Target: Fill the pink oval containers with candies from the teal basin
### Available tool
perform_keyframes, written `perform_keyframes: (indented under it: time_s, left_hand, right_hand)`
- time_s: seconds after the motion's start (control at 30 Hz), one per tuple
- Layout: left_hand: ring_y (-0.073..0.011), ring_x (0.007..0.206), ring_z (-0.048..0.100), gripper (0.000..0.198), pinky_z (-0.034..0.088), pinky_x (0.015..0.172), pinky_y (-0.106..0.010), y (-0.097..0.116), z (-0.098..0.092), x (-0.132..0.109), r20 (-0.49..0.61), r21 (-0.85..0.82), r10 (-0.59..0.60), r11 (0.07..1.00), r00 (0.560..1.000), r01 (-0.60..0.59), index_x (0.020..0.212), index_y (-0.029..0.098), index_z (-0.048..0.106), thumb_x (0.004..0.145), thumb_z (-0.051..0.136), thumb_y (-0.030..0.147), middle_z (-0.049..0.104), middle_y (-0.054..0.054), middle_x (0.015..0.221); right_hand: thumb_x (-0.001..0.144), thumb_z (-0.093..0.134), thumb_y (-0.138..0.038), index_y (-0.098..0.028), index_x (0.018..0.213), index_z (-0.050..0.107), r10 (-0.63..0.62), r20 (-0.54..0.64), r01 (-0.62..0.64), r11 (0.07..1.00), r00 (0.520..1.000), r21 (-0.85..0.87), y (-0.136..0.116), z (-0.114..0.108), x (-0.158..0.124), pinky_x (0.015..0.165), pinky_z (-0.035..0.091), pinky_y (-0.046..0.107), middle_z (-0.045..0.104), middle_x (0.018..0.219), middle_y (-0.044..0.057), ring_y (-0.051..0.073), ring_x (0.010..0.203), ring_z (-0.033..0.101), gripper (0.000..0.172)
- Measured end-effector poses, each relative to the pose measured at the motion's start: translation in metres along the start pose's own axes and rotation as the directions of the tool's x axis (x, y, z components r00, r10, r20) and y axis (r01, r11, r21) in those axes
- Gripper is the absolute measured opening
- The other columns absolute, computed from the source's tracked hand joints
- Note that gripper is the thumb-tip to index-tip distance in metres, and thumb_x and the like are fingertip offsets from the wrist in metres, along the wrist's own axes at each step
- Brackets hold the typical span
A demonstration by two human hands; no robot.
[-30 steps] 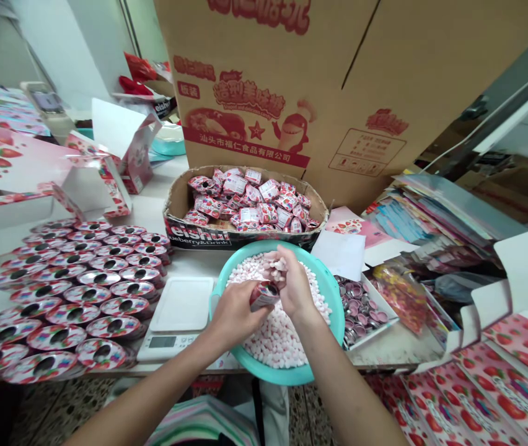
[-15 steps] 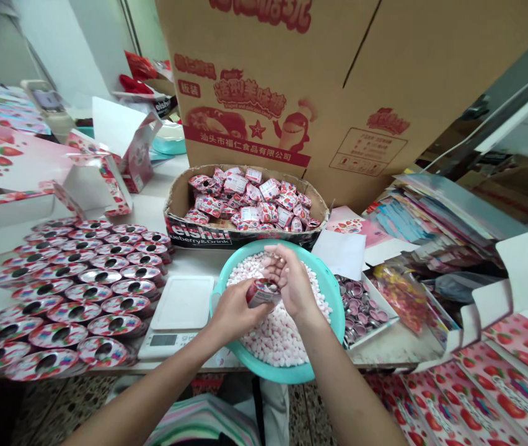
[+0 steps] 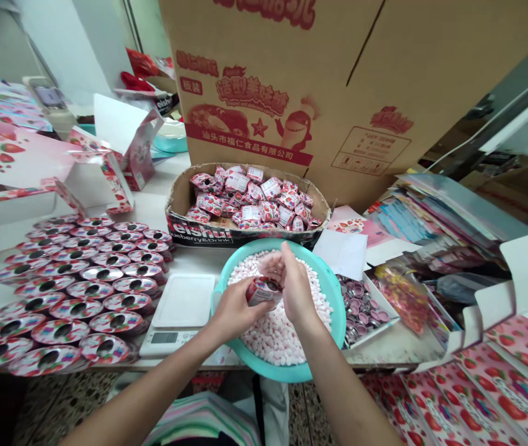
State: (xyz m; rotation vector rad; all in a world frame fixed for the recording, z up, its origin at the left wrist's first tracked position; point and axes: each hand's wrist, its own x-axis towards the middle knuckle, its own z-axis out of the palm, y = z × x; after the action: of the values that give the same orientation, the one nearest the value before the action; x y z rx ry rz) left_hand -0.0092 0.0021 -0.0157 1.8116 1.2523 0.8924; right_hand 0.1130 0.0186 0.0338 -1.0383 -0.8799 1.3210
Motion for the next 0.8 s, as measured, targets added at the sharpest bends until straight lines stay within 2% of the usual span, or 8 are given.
perform_keyframes:
  time_s: [0.13, 0.23, 0.3, 0.37, 0.47, 0.6, 0.7, 0.8]
  left_hand:
    - [-0.0209, 0.082, 0.063, 0.024, 0.046, 0.070, -0.029, 0.003, -0.002, -0.001, 0.002, -0.047, -0.018, 0.999, 1.000, 0.018, 0.094, 0.020, 0.064, 0.073, 0.067, 0.030, 0.070, -0.003, 0.092]
    - [-0.0205, 0.088, 0.063, 0.029, 0.047, 0.075, -0.029, 0.004, -0.005, 0.000, -0.026, -0.103, -0.011, 0.995, 1.000, 0.008, 0.101, 0.021, 0.063, 0.073, 0.068, 0.028, 0.069, -0.003, 0.098]
    - [-0.0202, 0.089, 0.062, 0.032, 0.047, 0.078, -0.030, 0.004, -0.006, 0.000, -0.054, -0.116, 0.000, 0.993, 0.999, -0.006, 0.102, 0.020, 0.063, 0.072, 0.068, 0.027, 0.069, -0.003, 0.100]
    - [-0.0202, 0.086, 0.062, 0.027, 0.047, 0.077, -0.030, 0.004, -0.005, 0.000, -0.069, -0.104, 0.004, 0.995, 0.998, -0.011, 0.097, 0.018, 0.063, 0.071, 0.068, 0.027, 0.069, -0.004, 0.096]
    - [-0.0202, 0.084, 0.062, 0.025, 0.048, 0.076, -0.030, 0.003, -0.004, 0.000, -0.062, -0.135, 0.010, 0.991, 0.998, -0.018, 0.094, 0.018, 0.063, 0.071, 0.069, 0.026, 0.069, -0.004, 0.094]
    - [-0.0206, 0.094, 0.062, 0.036, 0.048, 0.085, -0.032, 0.004, -0.007, -0.004, -0.092, -0.225, 0.046, 0.972, 0.995, -0.066, 0.106, 0.020, 0.062, 0.071, 0.072, 0.024, 0.068, -0.005, 0.106]
    - [-0.0224, 0.104, 0.059, 0.037, 0.044, 0.095, -0.035, 0.003, -0.012, -0.009, -0.118, -0.212, 0.153, 0.961, 0.981, -0.176, 0.105, 0.022, 0.064, 0.069, 0.075, 0.023, 0.068, -0.005, 0.108]
    - [-0.0229, 0.104, 0.061, 0.038, 0.044, 0.096, -0.037, 0.001, -0.018, -0.012, -0.159, -0.203, 0.105, 0.970, 0.982, -0.136, 0.105, 0.021, 0.065, 0.069, 0.076, 0.026, 0.068, -0.007, 0.108]
  right_hand:
    - [0.080, 0.050, -0.068, -0.019, 0.066, 0.069, -0.053, -0.002, 0.052, 0.975, 0.999, -0.216, 0.000, -0.004, -0.001, 0.074, 0.047, 0.031, 0.067, 0.071, 0.006, 0.021, 0.075, 0.061, 0.055]
    - [0.087, 0.041, -0.065, -0.021, 0.073, 0.072, -0.090, 0.084, 0.117, 0.903, 0.992, -0.413, -0.002, -0.007, -0.005, 0.081, 0.046, 0.035, 0.069, 0.080, 0.006, 0.023, 0.084, 0.062, 0.056]
    - [0.091, 0.040, -0.058, -0.025, 0.082, 0.074, -0.148, 0.218, 0.243, 0.818, 0.965, -0.521, -0.002, -0.009, -0.008, 0.089, 0.043, 0.038, 0.069, 0.091, 0.004, 0.024, 0.092, 0.060, 0.048]
    - [0.094, 0.041, -0.049, -0.029, 0.092, 0.074, -0.230, 0.353, 0.409, 0.683, 0.907, -0.605, 0.000, -0.011, -0.012, 0.096, 0.038, 0.041, 0.067, 0.102, 0.003, 0.025, 0.103, 0.057, 0.039]
    - [0.096, 0.039, -0.039, -0.032, 0.107, 0.070, -0.310, 0.427, 0.527, 0.526, 0.850, -0.667, 0.003, -0.013, -0.017, 0.103, 0.031, 0.043, 0.063, 0.116, 0.002, 0.024, 0.115, 0.050, 0.034]
    - [0.096, 0.038, -0.039, -0.031, 0.119, 0.063, -0.365, 0.328, 0.488, 0.573, 0.871, -0.658, -0.001, -0.024, -0.018, 0.107, 0.028, 0.040, 0.058, 0.126, 0.002, 0.022, 0.122, 0.046, 0.035]
    - [0.097, 0.036, -0.043, -0.027, 0.116, 0.063, -0.421, 0.142, 0.407, 0.650, 0.896, -0.641, -0.001, -0.042, -0.013, 0.107, 0.030, 0.038, 0.059, 0.124, 0.004, 0.022, 0.120, 0.048, 0.037]
    - [0.095, 0.038, -0.045, -0.024, 0.108, 0.065, -0.373, -0.015, 0.267, 0.690, 0.928, -0.672, 0.008, -0.065, -0.008, 0.105, 0.032, 0.040, 0.062, 0.118, 0.006, 0.023, 0.116, 0.051, 0.037]
